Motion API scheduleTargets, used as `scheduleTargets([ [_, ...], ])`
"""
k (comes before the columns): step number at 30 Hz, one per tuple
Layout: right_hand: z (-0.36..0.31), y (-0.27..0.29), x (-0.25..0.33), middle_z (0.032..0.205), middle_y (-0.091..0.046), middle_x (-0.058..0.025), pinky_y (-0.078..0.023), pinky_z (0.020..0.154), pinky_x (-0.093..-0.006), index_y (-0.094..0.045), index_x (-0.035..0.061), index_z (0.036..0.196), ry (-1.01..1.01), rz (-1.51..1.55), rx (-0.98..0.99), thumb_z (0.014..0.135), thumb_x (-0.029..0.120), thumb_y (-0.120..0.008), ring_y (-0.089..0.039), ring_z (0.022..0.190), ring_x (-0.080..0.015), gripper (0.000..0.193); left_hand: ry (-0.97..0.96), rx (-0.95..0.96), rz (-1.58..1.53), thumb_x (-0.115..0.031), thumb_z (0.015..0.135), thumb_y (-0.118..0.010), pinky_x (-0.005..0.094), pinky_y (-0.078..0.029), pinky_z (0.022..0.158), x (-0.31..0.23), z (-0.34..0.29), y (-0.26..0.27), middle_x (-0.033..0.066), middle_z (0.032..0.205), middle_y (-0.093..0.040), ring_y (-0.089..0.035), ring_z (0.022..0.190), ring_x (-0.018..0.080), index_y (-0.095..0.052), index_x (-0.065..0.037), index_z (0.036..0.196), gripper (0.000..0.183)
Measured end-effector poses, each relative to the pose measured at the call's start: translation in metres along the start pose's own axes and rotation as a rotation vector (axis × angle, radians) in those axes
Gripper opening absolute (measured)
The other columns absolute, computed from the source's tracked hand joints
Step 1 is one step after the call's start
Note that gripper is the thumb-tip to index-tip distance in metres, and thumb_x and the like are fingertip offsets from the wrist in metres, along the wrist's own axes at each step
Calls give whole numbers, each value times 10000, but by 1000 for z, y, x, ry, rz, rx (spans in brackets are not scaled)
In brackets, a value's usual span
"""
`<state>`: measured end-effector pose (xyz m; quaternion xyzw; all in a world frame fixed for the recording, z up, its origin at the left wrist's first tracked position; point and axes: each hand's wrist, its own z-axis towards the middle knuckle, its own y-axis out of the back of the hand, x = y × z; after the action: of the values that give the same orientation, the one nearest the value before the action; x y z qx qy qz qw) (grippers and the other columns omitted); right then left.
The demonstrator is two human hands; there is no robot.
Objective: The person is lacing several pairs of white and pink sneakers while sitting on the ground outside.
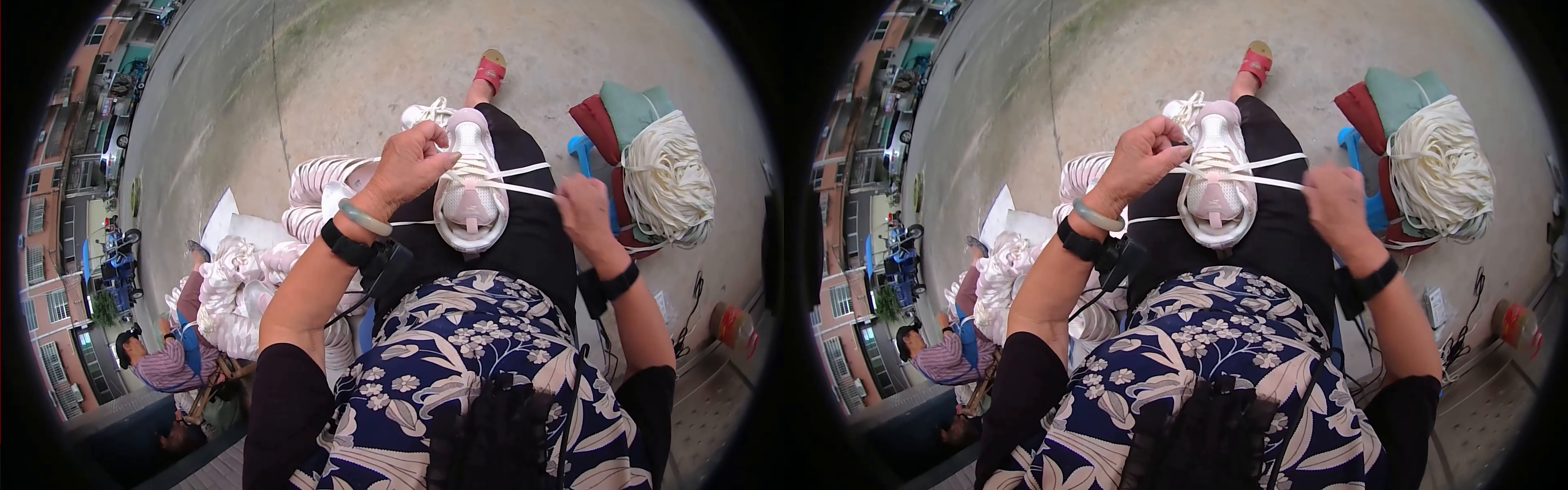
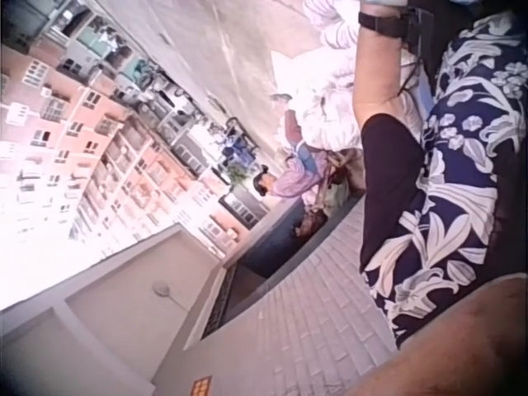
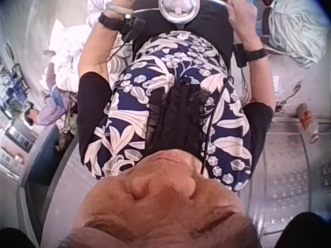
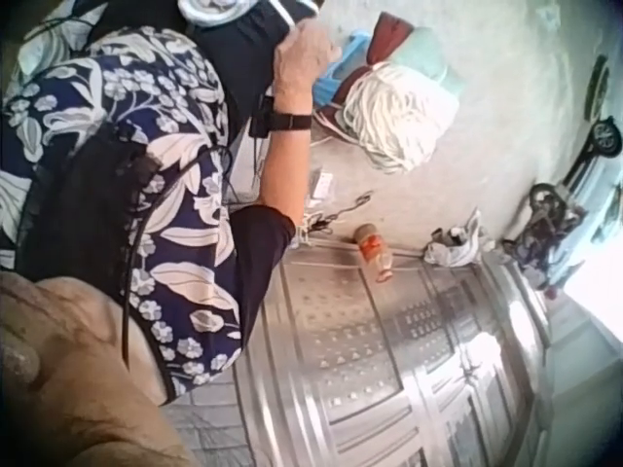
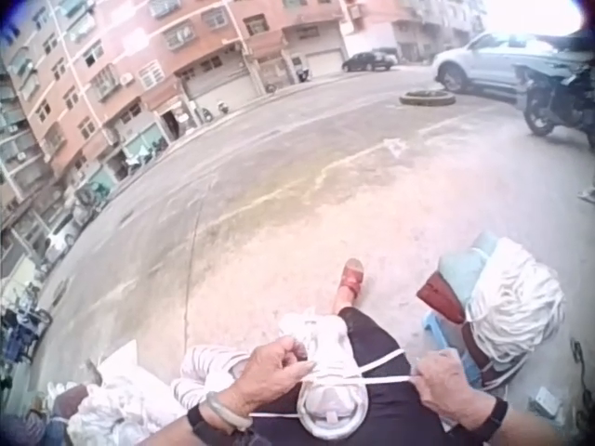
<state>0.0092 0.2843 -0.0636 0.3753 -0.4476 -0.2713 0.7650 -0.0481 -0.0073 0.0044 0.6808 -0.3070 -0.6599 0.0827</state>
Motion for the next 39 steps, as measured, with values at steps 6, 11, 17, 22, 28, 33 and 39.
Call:
scheduleTargets([
  [6,-95,13,-109,756,-499,-99,-366,736,-408,-494,88,779,-188,-305,116,755,101,-568,-521,781,-296,79,-121,-13,100,-120,810,-631,227,-409,547,17,2,-23,4,656,-533,-478,604,66,-558,-5,859,144],
  [11,-90,12,-117,750,-502,-108,-377,691,-408,-495,79,777,-289,-354,151,757,99,-578,-526,769,-297,87,-62,-100,195,-90,787,-624,252,-439,585,35,-10,-26,70,711,-576,-526,643,108,-552,8,861,142],
  [17,-9,-17,-87,799,-568,-109,-452,676,-371,-569,64,1004,19,119,-218,828,96,-541,-574,748,-306,181,-46,-122,199,-108,755,-636,310,-443,575,37,-28,-36,109,692,-562,-554,617,209,-544,-8,820,150],
  [22,52,-11,13,765,-609,-111,-465,638,-384,-560,48,1024,-218,488,-29,858,98,-504,-593,718,-317,182,-104,-150,252,-97,736,-670,270,-439,567,33,-35,-40,68,728,-525,-521,604,146,-536,-5,845,195],
  [28,62,-17,59,726,-600,-184,-459,610,-400,-598,67,898,-100,525,143,824,110,-554,-609,716,-344,96,-201,-180,298,-97,715,-682,288,-439,568,35,-39,-42,82,752,-501,-511,602,173,-522,-21,883,243],
  [33,59,-30,43,757,-608,-144,-461,624,-365,-609,59,846,-136,573,43,803,108,-583,-607,731,-311,70,-208,-168,311,-96,709,-672,311,-450,606,35,-37,-39,93,760,-512,-533,634,210,-533,-26,881,232],
  [39,59,-33,33,769,-596,-114,-459,645,-340,-608,44,844,-140,568,-14,785,63,-591,-590,721,-277,64,-562,-204,548,-143,657,-644,372,-408,614,10,-21,-49,80,746,-537,-549,674,277,-588,-74,805,172],
])
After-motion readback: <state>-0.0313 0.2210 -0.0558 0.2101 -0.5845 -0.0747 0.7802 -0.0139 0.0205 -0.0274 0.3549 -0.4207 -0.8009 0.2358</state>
